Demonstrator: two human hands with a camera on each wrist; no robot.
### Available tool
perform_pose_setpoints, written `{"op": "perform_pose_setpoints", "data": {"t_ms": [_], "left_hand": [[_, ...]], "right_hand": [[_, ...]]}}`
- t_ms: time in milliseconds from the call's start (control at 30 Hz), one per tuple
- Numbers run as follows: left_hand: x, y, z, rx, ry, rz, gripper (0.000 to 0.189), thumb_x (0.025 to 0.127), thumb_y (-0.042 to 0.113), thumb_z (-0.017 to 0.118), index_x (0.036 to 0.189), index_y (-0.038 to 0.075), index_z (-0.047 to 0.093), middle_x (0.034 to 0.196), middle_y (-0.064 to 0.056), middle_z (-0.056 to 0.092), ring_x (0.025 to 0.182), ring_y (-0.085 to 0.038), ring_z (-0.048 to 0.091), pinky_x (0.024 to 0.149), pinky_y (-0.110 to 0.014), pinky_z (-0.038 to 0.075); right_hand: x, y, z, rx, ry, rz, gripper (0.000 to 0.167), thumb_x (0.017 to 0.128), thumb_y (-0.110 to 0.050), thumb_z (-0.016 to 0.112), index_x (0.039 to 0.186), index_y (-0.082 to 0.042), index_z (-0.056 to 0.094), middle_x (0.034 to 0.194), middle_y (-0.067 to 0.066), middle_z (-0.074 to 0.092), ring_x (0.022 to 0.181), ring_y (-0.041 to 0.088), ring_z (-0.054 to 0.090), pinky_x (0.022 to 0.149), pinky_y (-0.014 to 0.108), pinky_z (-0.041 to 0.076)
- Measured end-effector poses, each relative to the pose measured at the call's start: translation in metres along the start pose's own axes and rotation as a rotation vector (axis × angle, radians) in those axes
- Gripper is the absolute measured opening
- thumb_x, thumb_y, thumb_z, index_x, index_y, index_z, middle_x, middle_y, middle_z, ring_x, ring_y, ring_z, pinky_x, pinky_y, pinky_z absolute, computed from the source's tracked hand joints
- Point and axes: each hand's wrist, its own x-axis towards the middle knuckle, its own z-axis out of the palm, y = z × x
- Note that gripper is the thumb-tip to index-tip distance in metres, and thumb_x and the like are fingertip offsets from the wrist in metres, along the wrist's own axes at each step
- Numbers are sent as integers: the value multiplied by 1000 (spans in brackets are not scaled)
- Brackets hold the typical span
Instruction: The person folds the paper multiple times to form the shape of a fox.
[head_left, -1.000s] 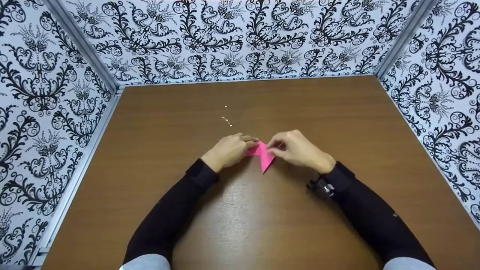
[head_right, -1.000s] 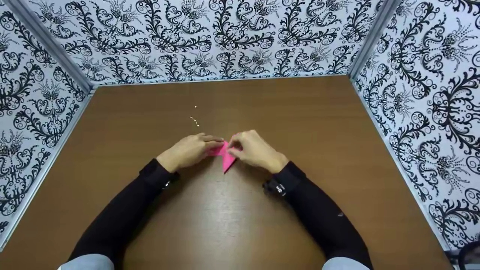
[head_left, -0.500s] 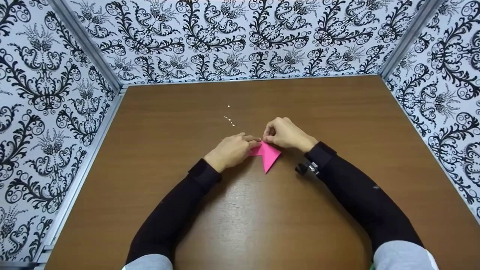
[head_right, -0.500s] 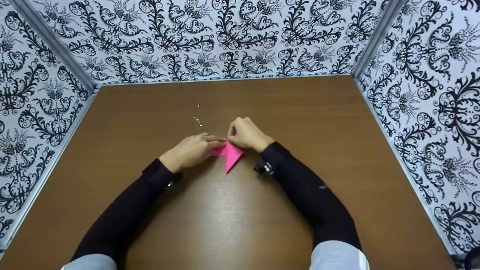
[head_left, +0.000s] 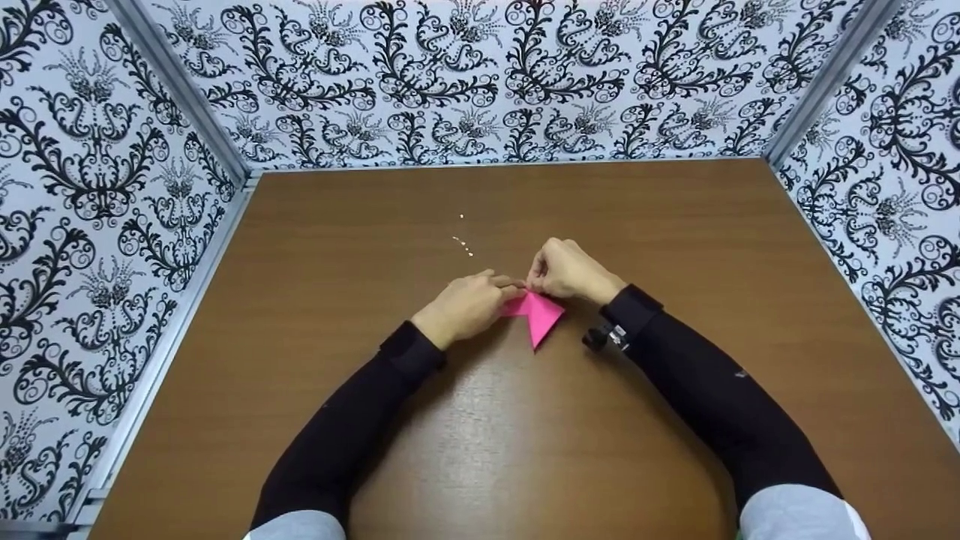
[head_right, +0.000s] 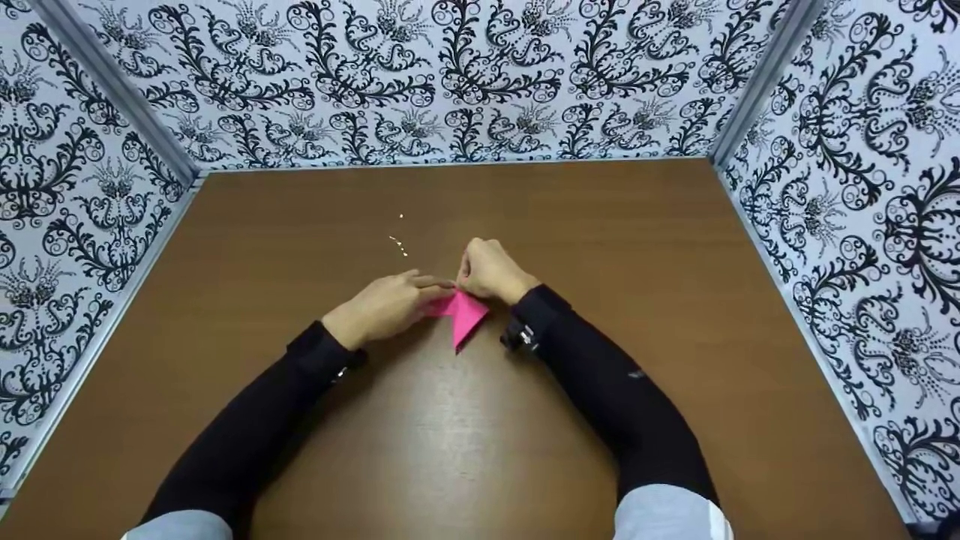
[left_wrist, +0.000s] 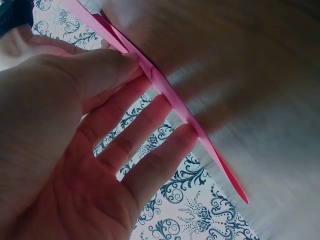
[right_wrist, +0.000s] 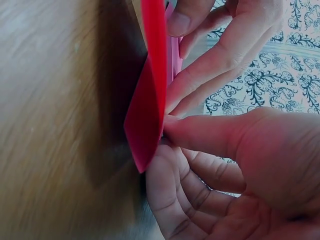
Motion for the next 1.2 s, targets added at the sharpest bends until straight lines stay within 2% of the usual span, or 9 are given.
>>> {"op": "perform_pose_setpoints", "data": {"t_ms": [100, 333, 567, 800, 1200], "left_hand": [[0, 0, 0, 2, -4, -3, 39, 114, 10, 71, 152, 12, 77, 159, -6, 76, 143, -36, 74, 122, -52, 62], [-1, 1, 0, -26, -53, -35, 45, 113, 6, 71, 157, 12, 74, 166, -5, 71, 150, -37, 70, 137, -53, 49], [-3, 5, -4, -53, -61, -68, 43, 117, 8, 64, 158, 14, 73, 168, -4, 70, 145, -38, 71, 113, -55, 67], [-1, 4, -3, -42, -54, -60, 41, 117, 12, 68, 157, 14, 74, 167, -4, 70, 144, -37, 71, 113, -53, 67], [-1, 3, -2, -54, -57, -58, 42, 116, 11, 68, 157, 14, 74, 168, -3, 70, 144, -39, 71, 116, -54, 66]], "right_hand": [[0, -1, 0, -3, 6, 4, 6, 96, -10, 88, 96, -12, 93, 97, 5, 89, 92, 23, 79, 89, 40, 64], [-3, -1, 0, 1, -21, 17, 7, 97, -9, 87, 97, -11, 93, 98, 7, 90, 91, 24, 80, 86, 37, 64], [-9, 0, -4, -20, -50, 45, 10, 97, -11, 85, 93, -12, 93, 100, 6, 90, 92, 22, 76, 83, 34, 60], [-16, 6, -6, -48, -58, 42, 15, 94, -7, 79, 92, -13, 93, 96, 4, 89, 89, 19, 74, 79, 30, 57], [-33, 15, -8, -34, -52, 33, 8, 99, -11, 85, 98, -13, 93, 99, 6, 88, 85, 18, 73, 78, 32, 60]]}}
